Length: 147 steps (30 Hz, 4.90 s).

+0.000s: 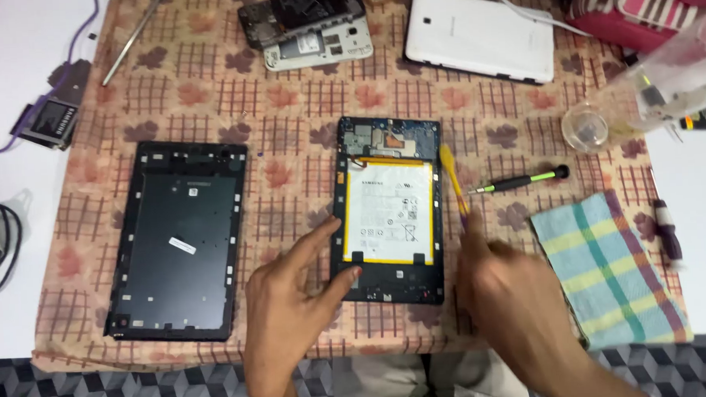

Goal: The person uses a yellow plastic spudger to pry and separate the battery from the internal frame of a disassembled tablet. They apply a liquid from a spray bottle to the battery area and continue prying around the edges to loosen the adhesive.

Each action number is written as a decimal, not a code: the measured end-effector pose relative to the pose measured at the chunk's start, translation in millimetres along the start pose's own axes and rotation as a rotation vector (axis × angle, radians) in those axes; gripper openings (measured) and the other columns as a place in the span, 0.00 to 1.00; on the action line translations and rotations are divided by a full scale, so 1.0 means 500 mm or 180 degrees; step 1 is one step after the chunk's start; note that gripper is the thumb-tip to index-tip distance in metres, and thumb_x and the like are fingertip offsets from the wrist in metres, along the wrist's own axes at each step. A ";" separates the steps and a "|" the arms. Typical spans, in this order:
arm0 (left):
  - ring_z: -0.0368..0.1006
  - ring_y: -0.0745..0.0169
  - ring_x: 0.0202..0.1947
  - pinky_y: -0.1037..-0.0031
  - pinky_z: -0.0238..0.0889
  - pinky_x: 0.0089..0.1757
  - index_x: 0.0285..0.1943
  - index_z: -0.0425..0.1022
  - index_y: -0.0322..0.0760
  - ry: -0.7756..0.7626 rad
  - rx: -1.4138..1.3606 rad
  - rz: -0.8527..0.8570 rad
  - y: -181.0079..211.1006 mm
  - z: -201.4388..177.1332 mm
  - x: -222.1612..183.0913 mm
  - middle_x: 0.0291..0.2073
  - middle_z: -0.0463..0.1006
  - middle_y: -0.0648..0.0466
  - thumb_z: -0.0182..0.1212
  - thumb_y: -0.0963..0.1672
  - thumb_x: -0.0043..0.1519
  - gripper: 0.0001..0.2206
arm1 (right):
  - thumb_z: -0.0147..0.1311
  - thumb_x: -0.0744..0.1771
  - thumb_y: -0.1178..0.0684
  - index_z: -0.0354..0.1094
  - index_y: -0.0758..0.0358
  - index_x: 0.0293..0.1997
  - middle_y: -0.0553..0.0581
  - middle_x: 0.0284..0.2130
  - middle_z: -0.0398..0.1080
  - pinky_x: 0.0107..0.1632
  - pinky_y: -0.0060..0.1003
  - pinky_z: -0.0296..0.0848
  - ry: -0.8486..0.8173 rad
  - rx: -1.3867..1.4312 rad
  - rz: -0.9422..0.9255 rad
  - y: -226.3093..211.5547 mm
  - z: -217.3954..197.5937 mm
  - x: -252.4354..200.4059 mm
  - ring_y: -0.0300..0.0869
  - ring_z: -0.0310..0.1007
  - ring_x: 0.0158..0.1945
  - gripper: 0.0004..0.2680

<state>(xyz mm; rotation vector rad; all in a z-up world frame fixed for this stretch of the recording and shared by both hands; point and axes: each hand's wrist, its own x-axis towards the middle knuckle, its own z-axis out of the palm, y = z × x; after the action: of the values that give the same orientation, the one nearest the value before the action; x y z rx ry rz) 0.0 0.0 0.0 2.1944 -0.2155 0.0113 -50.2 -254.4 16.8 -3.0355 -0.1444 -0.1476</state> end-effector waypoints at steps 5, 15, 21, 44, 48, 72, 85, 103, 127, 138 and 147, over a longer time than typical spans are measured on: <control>0.83 0.68 0.23 0.75 0.74 0.31 0.62 0.77 0.40 0.0176 -0.0234 0.0285 0.012 -0.007 0.003 0.47 0.85 0.43 0.76 0.44 0.49 0.28 | 0.51 0.67 0.54 0.64 0.65 0.66 0.60 0.18 0.74 0.23 0.47 0.74 -0.0595 0.0069 0.0395 -0.014 -0.031 -0.043 0.50 0.76 0.17 0.19; 0.77 0.61 0.14 0.71 0.74 0.27 0.62 0.78 0.42 -0.0036 -0.0081 -0.0065 0.018 -0.006 0.006 0.47 0.87 0.47 0.77 0.43 0.49 0.29 | 0.48 0.67 0.59 0.49 0.82 0.73 0.64 0.26 0.74 0.27 0.45 0.77 -0.1368 -0.0169 0.0474 0.001 0.012 -0.012 0.51 0.77 0.24 0.25; 0.84 0.66 0.23 0.73 0.75 0.29 0.60 0.77 0.39 0.0102 -0.0308 0.0164 0.010 -0.005 0.004 0.49 0.84 0.44 0.75 0.43 0.49 0.27 | 0.47 0.64 0.63 0.49 0.80 0.71 0.67 0.25 0.74 0.22 0.48 0.78 -0.1204 -0.0063 0.0375 -0.002 0.009 -0.009 0.55 0.77 0.23 0.26; 0.75 0.65 0.21 0.73 0.72 0.31 0.62 0.76 0.39 0.0137 -0.0190 0.0371 0.037 -0.012 0.009 0.50 0.83 0.43 0.76 0.42 0.48 0.29 | 0.50 0.65 0.59 0.71 0.74 0.41 0.74 0.21 0.72 0.32 0.53 0.73 0.0030 0.1688 0.0854 -0.029 -0.088 0.080 0.61 0.77 0.25 0.08; 0.63 0.69 0.07 0.71 0.61 0.18 0.69 0.72 0.46 -0.0154 -0.0020 -0.0339 0.036 -0.012 0.005 0.52 0.84 0.46 0.76 0.42 0.47 0.35 | 0.49 0.67 0.59 0.71 0.77 0.43 0.77 0.23 0.70 0.32 0.55 0.72 0.0291 0.1456 0.0658 -0.013 -0.068 0.098 0.64 0.75 0.27 0.08; 0.83 0.36 0.36 0.70 0.70 0.31 0.65 0.76 0.33 -0.0175 -0.0641 -0.0462 0.013 0.012 0.001 0.55 0.86 0.40 0.75 0.36 0.52 0.28 | 0.55 0.62 0.61 0.70 0.73 0.42 0.72 0.22 0.73 0.34 0.53 0.73 -0.0306 0.1869 0.0574 0.045 -0.080 0.067 0.62 0.77 0.29 0.07; 0.78 0.54 0.57 0.73 0.71 0.52 0.60 0.75 0.30 -0.0096 -0.0811 -0.0212 0.017 0.018 0.003 0.53 0.81 0.35 0.73 0.36 0.50 0.26 | 0.51 0.63 0.62 0.69 0.73 0.47 0.71 0.21 0.73 0.28 0.50 0.76 -0.0376 0.2015 0.0369 0.045 -0.021 -0.006 0.59 0.77 0.24 0.10; 0.78 0.55 0.57 0.75 0.71 0.55 0.58 0.76 0.26 -0.0050 -0.0865 -0.0062 0.027 0.014 0.002 0.53 0.82 0.35 0.73 0.35 0.50 0.24 | 0.51 0.65 0.58 0.71 0.72 0.53 0.70 0.16 0.72 0.23 0.46 0.72 -0.0129 0.2361 0.0755 0.027 -0.055 -0.019 0.50 0.76 0.15 0.13; 0.80 0.60 0.54 0.77 0.74 0.49 0.58 0.77 0.31 -0.0101 -0.0867 -0.0300 0.040 0.006 0.001 0.52 0.83 0.39 0.72 0.36 0.50 0.23 | 0.49 0.62 0.61 0.44 0.79 0.73 0.67 0.35 0.76 0.36 0.51 0.78 -0.0879 0.0258 0.0339 -0.013 0.000 -0.052 0.56 0.79 0.28 0.30; 0.76 0.62 0.59 0.80 0.72 0.54 0.58 0.77 0.26 -0.0021 -0.0944 0.0262 0.022 0.012 -0.001 0.60 0.77 0.37 0.71 0.34 0.53 0.22 | 0.50 0.61 0.60 0.45 0.81 0.72 0.69 0.32 0.75 0.29 0.49 0.79 -0.0831 0.0305 0.0121 -0.011 -0.039 -0.043 0.58 0.78 0.25 0.30; 0.75 0.61 0.59 0.80 0.74 0.48 0.56 0.76 0.26 -0.0043 -0.0992 0.0257 0.026 0.011 0.003 0.60 0.77 0.37 0.72 0.34 0.51 0.22 | 0.53 0.59 0.58 0.54 0.67 0.70 0.68 0.26 0.75 0.25 0.53 0.76 -0.0309 0.0717 0.0102 -0.002 0.005 -0.104 0.59 0.77 0.21 0.29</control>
<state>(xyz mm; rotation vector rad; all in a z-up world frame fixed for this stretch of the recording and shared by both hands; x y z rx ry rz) -0.9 -12.1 7.5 1.8752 -0.2933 0.0073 -101.3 -258.0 8.9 -2.8187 -0.1114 0.0180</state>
